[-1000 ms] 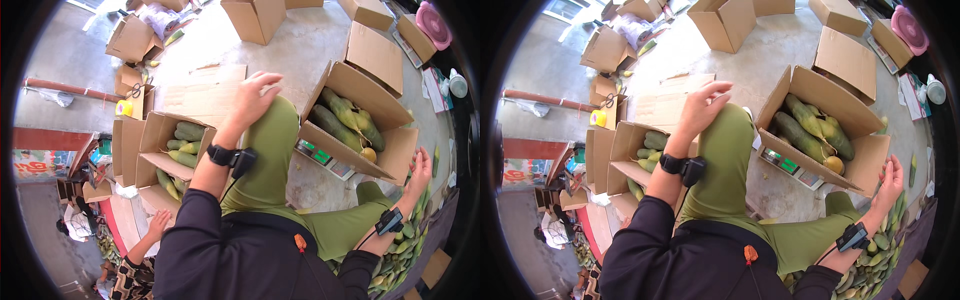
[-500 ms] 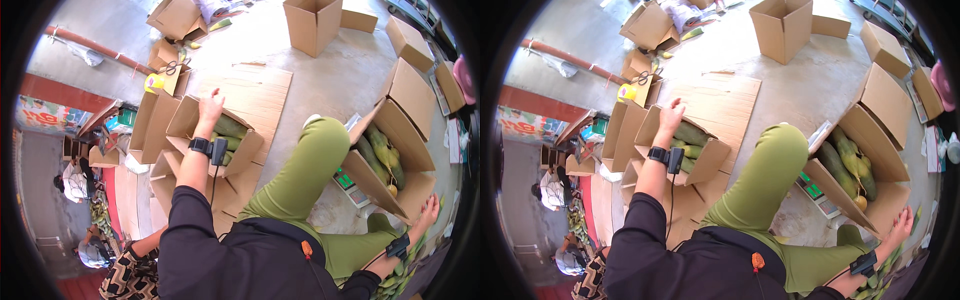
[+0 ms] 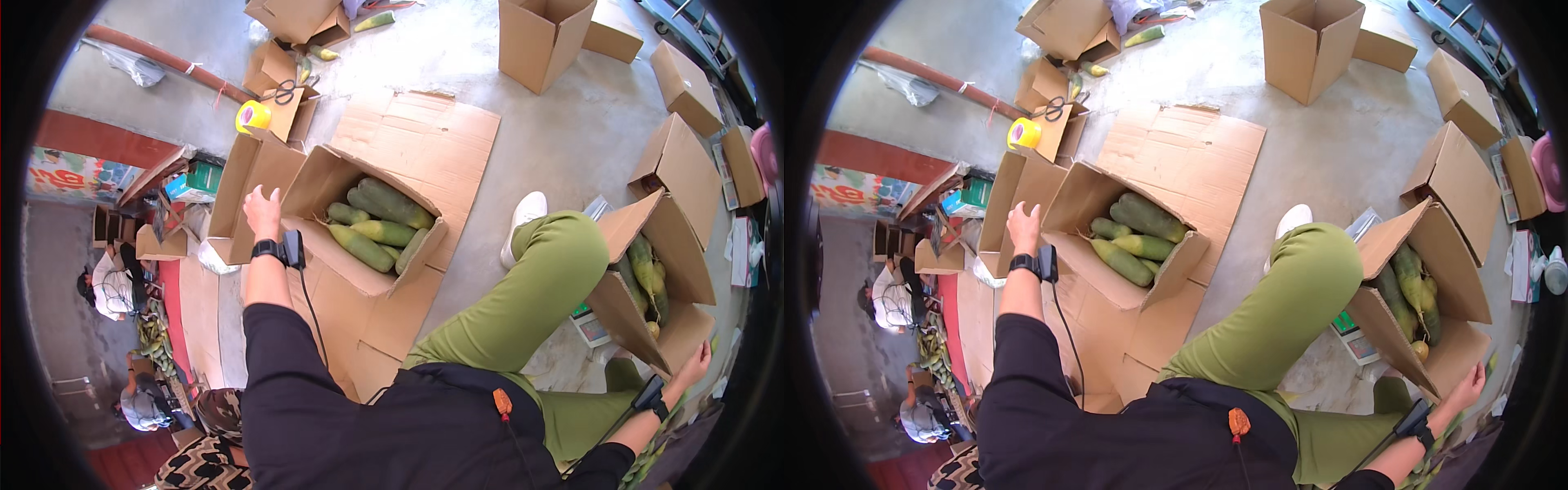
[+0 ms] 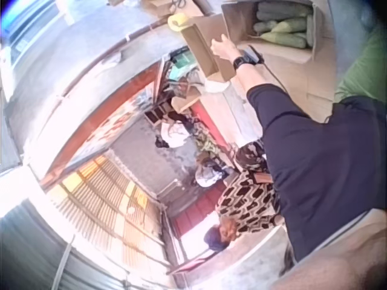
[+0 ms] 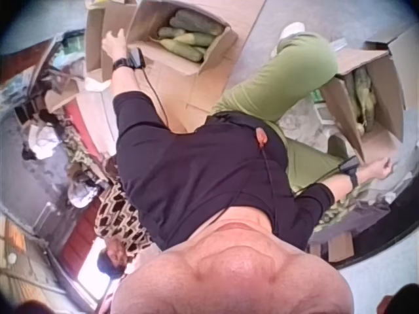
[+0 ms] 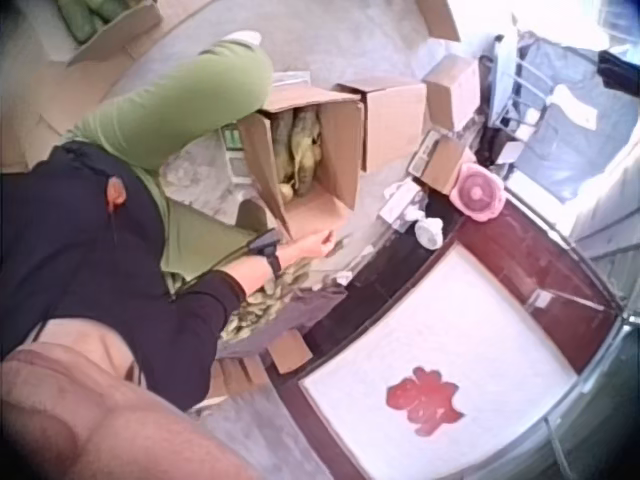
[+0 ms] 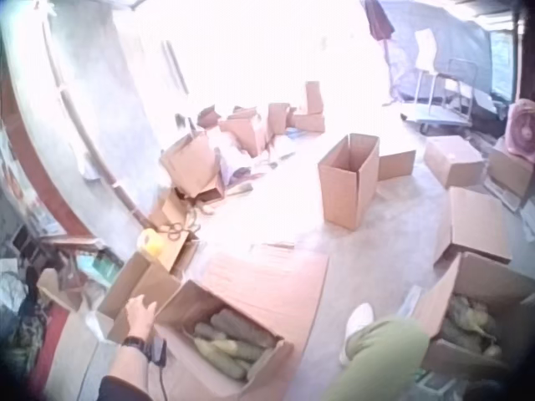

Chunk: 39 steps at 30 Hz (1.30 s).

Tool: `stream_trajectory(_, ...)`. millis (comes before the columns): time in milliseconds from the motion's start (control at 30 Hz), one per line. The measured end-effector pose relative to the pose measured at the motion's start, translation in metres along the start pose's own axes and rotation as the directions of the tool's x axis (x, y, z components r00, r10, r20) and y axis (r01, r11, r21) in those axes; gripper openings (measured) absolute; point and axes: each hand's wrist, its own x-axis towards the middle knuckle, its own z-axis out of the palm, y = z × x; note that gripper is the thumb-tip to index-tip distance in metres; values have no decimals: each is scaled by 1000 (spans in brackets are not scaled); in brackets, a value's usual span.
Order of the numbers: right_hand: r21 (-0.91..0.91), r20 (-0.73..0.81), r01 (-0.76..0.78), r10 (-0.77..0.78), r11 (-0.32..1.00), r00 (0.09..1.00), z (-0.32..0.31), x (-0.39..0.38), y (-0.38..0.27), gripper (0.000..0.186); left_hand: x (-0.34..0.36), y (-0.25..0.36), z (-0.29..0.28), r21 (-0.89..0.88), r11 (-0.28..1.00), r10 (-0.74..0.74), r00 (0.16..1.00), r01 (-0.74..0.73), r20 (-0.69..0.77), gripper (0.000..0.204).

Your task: Sorting and packing papayas into cardboard boxes on a production floor.

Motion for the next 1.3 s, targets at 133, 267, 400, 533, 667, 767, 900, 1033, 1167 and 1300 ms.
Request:
stream_trajectory(133, -64, -10, -19, 18, 998, 1000, 4, -4, -12, 29, -67, 8, 21, -59, 900, 411, 886, -432, -216, 45)
stream_trajectory(267, -70, 1, -30, 30, 997, 1000, 0, -2, -7, 30, -167, 68, 6, -403, 723, 662, 730, -561, 172, 45)
stream_trajectory(400, -27, -9, -68, 68, 997, 998, -7, 4, 7, 31, -224, 116, -6, -376, 730, 681, 551, -571, 482, 49)
stream_trajectory(533, -43, -10, -116, 116, 992, 993, 0, 0, 4, 32, -226, 116, 12, -237, 738, 635, 532, -631, 560, 36)
stream_trajectory(667, -47, -14, -90, 89, 995, 996, 3, -6, 0, 31, -216, 88, 23, -239, 669, 671, 434, -704, 601, 29)
stream_trajectory(767, -65, -31, -95, 93, 993, 995, 4, -5, 3, 31, -228, 44, 22, -307, 454, 846, 297, -836, 443, 28)
stream_trajectory(900, -85, -13, -87, 86, 993, 996, 1, 5, 13, 30, -241, -37, 17, -298, 180, 878, 16, -938, 479, 12)
stream_trajectory(1033, -96, -33, -135, 132, 986, 991, -4, 11, 16, 29, -243, -108, -6, -159, 38, 678, -91, -987, 729, 12)
stream_trajectory(1167, 36, -33, -198, 200, 979, 979, 3, 6, 18, 28, -251, -163, 5, -94, 106, 429, -40, -990, 902, 19)
stream_trajectory(1300, 93, -18, -139, 141, 986, 990, 2, 7, 31, 27, -213, -129, 13, -62, 425, 159, 7, -903, 987, 22)
